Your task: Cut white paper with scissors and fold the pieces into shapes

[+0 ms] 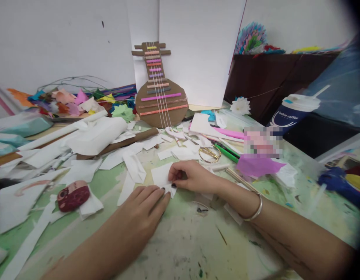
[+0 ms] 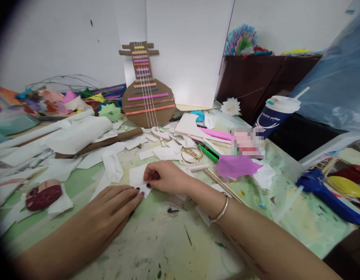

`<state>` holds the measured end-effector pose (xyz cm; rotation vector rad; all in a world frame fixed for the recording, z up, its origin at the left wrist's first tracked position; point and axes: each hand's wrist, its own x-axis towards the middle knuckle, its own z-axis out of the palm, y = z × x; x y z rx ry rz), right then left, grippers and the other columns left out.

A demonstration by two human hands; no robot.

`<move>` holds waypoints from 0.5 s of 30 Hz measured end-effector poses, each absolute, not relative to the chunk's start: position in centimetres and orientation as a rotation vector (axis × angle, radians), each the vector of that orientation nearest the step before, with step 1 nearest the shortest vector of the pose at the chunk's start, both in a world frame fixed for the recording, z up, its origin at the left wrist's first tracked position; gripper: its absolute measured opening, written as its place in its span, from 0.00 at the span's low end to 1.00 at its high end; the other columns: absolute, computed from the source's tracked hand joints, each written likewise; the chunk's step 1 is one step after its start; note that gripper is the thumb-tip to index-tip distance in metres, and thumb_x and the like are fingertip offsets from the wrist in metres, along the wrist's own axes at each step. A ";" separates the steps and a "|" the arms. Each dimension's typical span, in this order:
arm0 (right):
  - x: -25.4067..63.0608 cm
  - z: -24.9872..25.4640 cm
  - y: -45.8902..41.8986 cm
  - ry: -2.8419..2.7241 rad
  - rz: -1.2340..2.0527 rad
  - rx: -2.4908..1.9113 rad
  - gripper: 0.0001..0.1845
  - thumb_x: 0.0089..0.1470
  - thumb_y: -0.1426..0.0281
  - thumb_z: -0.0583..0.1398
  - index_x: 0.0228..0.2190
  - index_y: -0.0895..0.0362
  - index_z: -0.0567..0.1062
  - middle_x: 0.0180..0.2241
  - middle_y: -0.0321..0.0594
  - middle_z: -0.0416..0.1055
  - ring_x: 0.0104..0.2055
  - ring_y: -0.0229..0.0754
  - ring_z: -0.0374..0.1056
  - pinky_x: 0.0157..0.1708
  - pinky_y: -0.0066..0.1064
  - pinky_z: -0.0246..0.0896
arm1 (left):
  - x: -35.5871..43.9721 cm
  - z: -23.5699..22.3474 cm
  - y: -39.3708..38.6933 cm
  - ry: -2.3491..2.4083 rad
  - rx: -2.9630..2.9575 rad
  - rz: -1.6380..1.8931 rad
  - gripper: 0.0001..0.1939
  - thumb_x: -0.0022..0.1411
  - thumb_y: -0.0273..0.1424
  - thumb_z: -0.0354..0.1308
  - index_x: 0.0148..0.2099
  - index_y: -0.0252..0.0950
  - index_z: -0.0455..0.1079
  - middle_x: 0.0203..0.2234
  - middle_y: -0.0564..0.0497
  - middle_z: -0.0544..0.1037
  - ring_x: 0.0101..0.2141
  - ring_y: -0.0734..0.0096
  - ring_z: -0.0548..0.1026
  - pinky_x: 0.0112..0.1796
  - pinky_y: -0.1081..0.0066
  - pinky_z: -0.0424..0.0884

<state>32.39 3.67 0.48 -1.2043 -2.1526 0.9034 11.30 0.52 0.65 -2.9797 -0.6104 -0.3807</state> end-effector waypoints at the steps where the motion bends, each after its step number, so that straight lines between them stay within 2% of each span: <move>1: 32.4 0.5 3.7 -2.148 0.905 -1.204 0.09 0.43 0.82 0.59 0.28 0.59 0.72 0.26 0.34 0.70 0.27 0.32 0.62 0.29 0.22 0.58 | 11.2 0.5 0.4 -0.571 -2.937 -0.366 0.23 0.58 0.19 0.41 0.54 0.32 0.63 0.45 0.40 0.72 0.47 0.53 0.67 0.44 0.55 0.65; 12: 32.4 0.5 3.7 -2.175 0.897 -1.204 0.09 0.43 0.82 0.59 0.29 0.59 0.72 0.27 0.34 0.70 0.28 0.32 0.62 0.29 0.23 0.58 | 11.4 1.2 -0.6 -0.566 -2.832 -0.258 0.26 0.56 0.16 0.36 0.53 0.29 0.64 0.46 0.40 0.73 0.46 0.58 0.69 0.44 0.59 0.67; 15: 32.4 0.3 3.8 -2.165 0.905 -1.196 0.09 0.43 0.81 0.59 0.29 0.59 0.72 0.27 0.34 0.69 0.28 0.32 0.62 0.29 0.23 0.58 | 11.7 0.8 -0.8 -0.595 -2.832 -0.265 0.23 0.61 0.20 0.36 0.53 0.28 0.65 0.46 0.39 0.73 0.45 0.56 0.69 0.43 0.57 0.66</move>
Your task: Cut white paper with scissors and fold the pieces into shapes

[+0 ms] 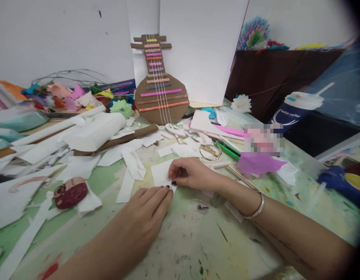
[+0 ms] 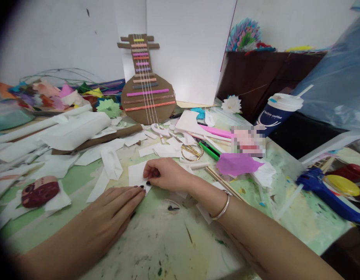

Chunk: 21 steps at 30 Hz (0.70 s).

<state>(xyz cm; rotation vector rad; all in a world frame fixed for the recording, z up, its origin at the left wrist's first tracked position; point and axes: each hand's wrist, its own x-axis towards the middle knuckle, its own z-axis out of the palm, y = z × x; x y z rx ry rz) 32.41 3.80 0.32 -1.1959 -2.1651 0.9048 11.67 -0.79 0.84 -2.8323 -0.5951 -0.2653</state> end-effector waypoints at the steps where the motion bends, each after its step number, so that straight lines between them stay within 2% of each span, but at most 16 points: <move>1: 32.4 0.3 3.8 -2.160 0.912 -1.198 0.09 0.43 0.81 0.59 0.29 0.59 0.72 0.26 0.34 0.69 0.28 0.32 0.62 0.29 0.23 0.58 | 11.8 0.7 -0.9 -0.618 -2.825 -0.270 0.21 0.63 0.24 0.37 0.53 0.27 0.65 0.46 0.38 0.73 0.45 0.55 0.69 0.43 0.56 0.67; 3: 32.5 0.3 3.9 -2.154 0.940 -1.196 0.09 0.43 0.82 0.59 0.29 0.59 0.72 0.26 0.33 0.69 0.28 0.32 0.62 0.29 0.23 0.58 | 12.1 0.5 -1.0 -0.669 -2.826 -0.275 0.22 0.66 0.35 0.41 0.53 0.25 0.64 0.45 0.36 0.73 0.44 0.52 0.69 0.42 0.55 0.67; 5: 32.6 0.4 3.9 -2.152 0.969 -1.183 0.10 0.42 0.82 0.59 0.29 0.59 0.72 0.26 0.33 0.69 0.28 0.32 0.62 0.29 0.23 0.58 | 12.3 0.3 -1.2 -0.719 -2.851 -0.276 0.27 0.63 0.43 0.46 0.54 0.24 0.64 0.46 0.36 0.72 0.44 0.51 0.69 0.42 0.55 0.67; 8: 32.7 0.5 4.0 -2.155 0.992 -1.172 0.09 0.42 0.81 0.60 0.30 0.59 0.72 0.26 0.33 0.69 0.28 0.32 0.63 0.30 0.23 0.58 | 12.4 0.2 -1.3 -0.773 -2.902 -0.270 0.31 0.60 0.48 0.49 0.55 0.27 0.63 0.47 0.36 0.71 0.45 0.51 0.68 0.43 0.55 0.66; 16: 32.7 0.6 4.0 -2.162 0.999 -1.194 0.08 0.43 0.79 0.62 0.30 0.59 0.72 0.26 0.34 0.69 0.29 0.32 0.62 0.30 0.24 0.58 | 11.9 0.0 -1.4 -0.876 -3.017 -0.320 0.31 0.59 0.48 0.50 0.58 0.33 0.60 0.50 0.38 0.67 0.47 0.50 0.64 0.45 0.52 0.65; 21: 32.9 0.7 4.1 -2.203 1.009 -1.150 0.08 0.42 0.82 0.60 0.27 0.60 0.74 0.27 0.34 0.70 0.30 0.33 0.63 0.32 0.24 0.58 | 11.5 0.6 -1.1 -0.837 -3.089 -0.344 0.26 0.59 0.43 0.52 0.56 0.36 0.61 0.52 0.40 0.66 0.50 0.52 0.62 0.48 0.53 0.64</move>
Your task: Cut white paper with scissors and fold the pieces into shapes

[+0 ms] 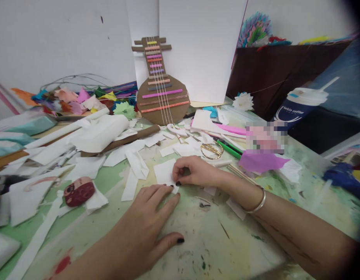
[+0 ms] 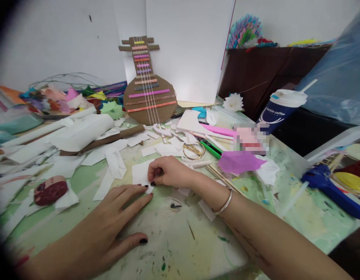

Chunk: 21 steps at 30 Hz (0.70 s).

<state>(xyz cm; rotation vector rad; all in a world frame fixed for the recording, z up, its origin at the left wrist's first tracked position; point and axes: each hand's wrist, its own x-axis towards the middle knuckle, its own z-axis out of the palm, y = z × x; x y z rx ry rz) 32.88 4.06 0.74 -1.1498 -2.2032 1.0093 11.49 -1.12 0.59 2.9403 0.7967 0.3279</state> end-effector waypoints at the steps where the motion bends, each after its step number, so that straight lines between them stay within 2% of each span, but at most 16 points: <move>1: 32.9 0.8 4.1 -2.214 1.010 -1.134 0.08 0.42 0.82 0.60 0.26 0.60 0.74 0.27 0.34 0.70 0.30 0.33 0.63 0.32 0.24 0.58 | 11.4 0.7 -1.0 0.775 2.939 0.341 0.24 0.60 0.42 0.52 0.55 0.35 0.62 0.51 0.41 0.66 0.50 0.53 0.63 0.48 0.54 0.65; 5: 33.1 0.7 4.2 -2.248 0.983 -1.080 0.08 0.42 0.82 0.61 0.26 0.59 0.77 0.30 0.36 0.69 0.31 0.33 0.64 0.33 0.24 0.59 | 10.9 1.1 -0.5 0.709 2.960 0.401 0.18 0.62 0.36 0.51 0.51 0.33 0.65 0.48 0.42 0.71 0.48 0.57 0.67 0.47 0.58 0.67; 11: 33.1 0.7 4.1 -2.267 0.954 -1.111 0.08 0.43 0.80 0.61 0.27 0.58 0.78 0.33 0.37 0.69 0.32 0.34 0.65 0.33 0.24 0.60 | 10.8 0.7 -0.1 0.658 2.985 0.475 0.17 0.62 0.33 0.51 0.52 0.32 0.66 0.46 0.42 0.72 0.48 0.56 0.67 0.47 0.57 0.66; 16: 33.0 1.0 3.9 -2.266 0.937 -1.146 0.07 0.41 0.78 0.63 0.26 0.58 0.78 0.32 0.36 0.69 0.32 0.34 0.65 0.34 0.24 0.59 | 11.4 -0.1 1.2 0.848 2.726 0.619 0.14 0.64 0.27 0.44 0.50 0.34 0.65 0.43 0.44 0.72 0.45 0.63 0.68 0.46 0.61 0.67; 21: 32.9 1.1 3.8 -2.267 0.913 -1.157 0.07 0.40 0.78 0.64 0.26 0.57 0.78 0.32 0.36 0.70 0.31 0.33 0.64 0.33 0.25 0.59 | 12.5 0.3 3.2 1.059 2.412 0.535 0.11 0.60 0.29 0.50 0.45 0.36 0.66 0.39 0.48 0.73 0.39 0.65 0.70 0.40 0.64 0.67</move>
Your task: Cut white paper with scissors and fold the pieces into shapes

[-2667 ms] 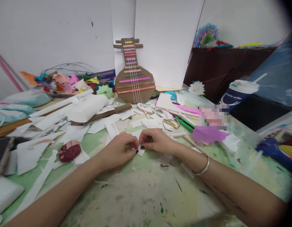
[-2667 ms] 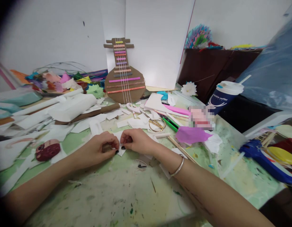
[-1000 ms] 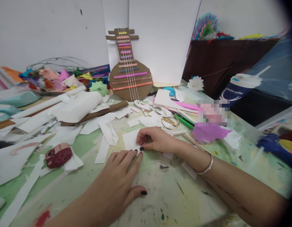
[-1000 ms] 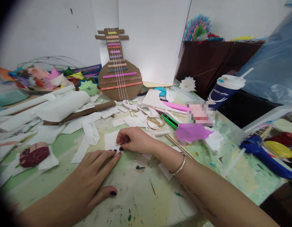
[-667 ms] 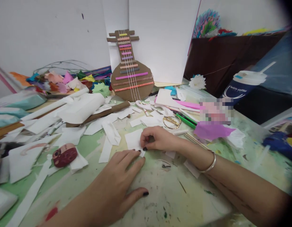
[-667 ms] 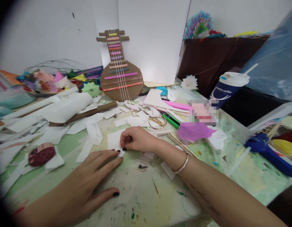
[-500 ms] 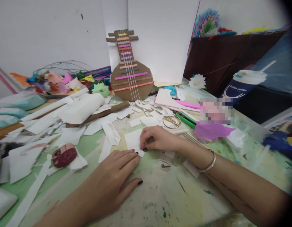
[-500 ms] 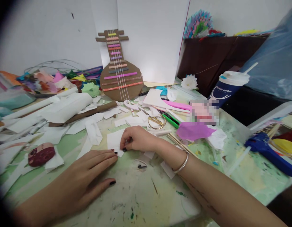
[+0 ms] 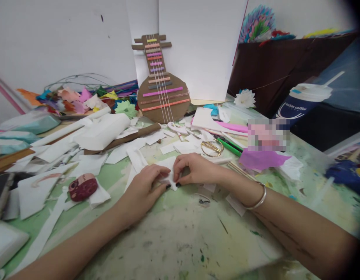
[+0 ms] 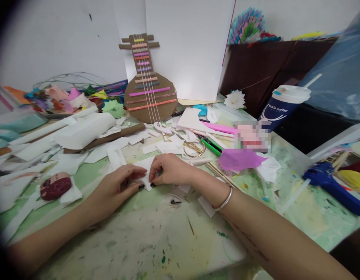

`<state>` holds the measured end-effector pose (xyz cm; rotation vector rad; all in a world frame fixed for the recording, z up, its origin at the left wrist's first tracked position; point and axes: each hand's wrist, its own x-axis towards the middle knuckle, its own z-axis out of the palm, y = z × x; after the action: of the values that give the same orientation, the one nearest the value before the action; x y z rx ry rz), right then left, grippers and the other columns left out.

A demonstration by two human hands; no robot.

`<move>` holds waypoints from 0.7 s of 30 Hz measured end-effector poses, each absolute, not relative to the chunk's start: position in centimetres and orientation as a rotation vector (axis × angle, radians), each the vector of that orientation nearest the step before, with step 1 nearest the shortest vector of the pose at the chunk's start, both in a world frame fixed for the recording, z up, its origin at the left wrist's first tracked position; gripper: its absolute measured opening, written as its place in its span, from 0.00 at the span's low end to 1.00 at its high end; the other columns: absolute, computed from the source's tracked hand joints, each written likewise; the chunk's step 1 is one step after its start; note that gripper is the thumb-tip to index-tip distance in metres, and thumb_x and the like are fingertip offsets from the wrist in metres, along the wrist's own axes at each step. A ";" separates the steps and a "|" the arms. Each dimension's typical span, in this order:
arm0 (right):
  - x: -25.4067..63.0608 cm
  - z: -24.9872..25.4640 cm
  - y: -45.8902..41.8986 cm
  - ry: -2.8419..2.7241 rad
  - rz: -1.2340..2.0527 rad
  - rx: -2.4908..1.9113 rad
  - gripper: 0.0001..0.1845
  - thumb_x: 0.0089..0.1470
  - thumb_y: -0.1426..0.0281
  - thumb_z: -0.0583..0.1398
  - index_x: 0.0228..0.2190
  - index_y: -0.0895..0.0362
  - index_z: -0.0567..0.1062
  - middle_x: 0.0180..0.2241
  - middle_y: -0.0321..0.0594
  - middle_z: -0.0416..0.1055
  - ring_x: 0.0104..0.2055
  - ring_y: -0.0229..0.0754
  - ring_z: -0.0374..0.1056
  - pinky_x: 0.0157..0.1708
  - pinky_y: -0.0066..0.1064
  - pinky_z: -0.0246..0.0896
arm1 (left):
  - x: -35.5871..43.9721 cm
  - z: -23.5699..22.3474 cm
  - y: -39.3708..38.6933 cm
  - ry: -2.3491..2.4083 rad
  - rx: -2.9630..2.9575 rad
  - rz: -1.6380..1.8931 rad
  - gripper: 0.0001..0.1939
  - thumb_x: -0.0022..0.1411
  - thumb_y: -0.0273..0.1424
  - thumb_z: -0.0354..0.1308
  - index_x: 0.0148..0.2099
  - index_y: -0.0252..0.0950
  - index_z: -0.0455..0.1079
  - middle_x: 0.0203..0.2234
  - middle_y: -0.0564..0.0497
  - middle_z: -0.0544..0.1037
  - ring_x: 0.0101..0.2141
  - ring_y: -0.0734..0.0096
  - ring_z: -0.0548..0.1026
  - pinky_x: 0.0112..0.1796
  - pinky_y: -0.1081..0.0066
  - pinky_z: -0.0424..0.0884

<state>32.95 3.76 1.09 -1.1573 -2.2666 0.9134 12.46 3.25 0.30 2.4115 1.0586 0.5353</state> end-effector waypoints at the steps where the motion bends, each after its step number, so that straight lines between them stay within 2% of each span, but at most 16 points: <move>1: 32.9 1.1 3.7 -2.272 0.907 -1.153 0.07 0.40 0.78 0.63 0.26 0.57 0.78 0.32 0.36 0.69 0.31 0.33 0.64 0.33 0.25 0.59 | 12.6 0.5 3.5 1.048 2.369 0.502 0.10 0.59 0.29 0.51 0.43 0.36 0.67 0.37 0.49 0.73 0.38 0.66 0.70 0.39 0.66 0.67; 6: 32.8 1.2 3.7 -2.288 0.890 -1.167 0.07 0.40 0.78 0.63 0.26 0.57 0.78 0.31 0.36 0.69 0.31 0.33 0.64 0.32 0.25 0.58 | 12.7 1.5 4.3 0.992 2.276 0.361 0.07 0.58 0.29 0.51 0.33 0.37 0.70 0.28 0.52 0.73 0.32 0.69 0.69 0.34 0.70 0.64; 21: 32.2 1.5 3.1 -2.325 0.773 -1.276 0.05 0.40 0.73 0.64 0.26 0.57 0.76 0.30 0.37 0.69 0.33 0.36 0.63 0.33 0.26 0.55 | 12.4 1.3 4.4 0.975 2.262 0.376 0.08 0.59 0.30 0.51 0.34 0.38 0.71 0.29 0.53 0.73 0.32 0.70 0.68 0.34 0.70 0.63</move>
<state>32.16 3.07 1.52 -1.2761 -2.3249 0.7730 12.38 4.44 1.31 2.2625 0.9750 0.3758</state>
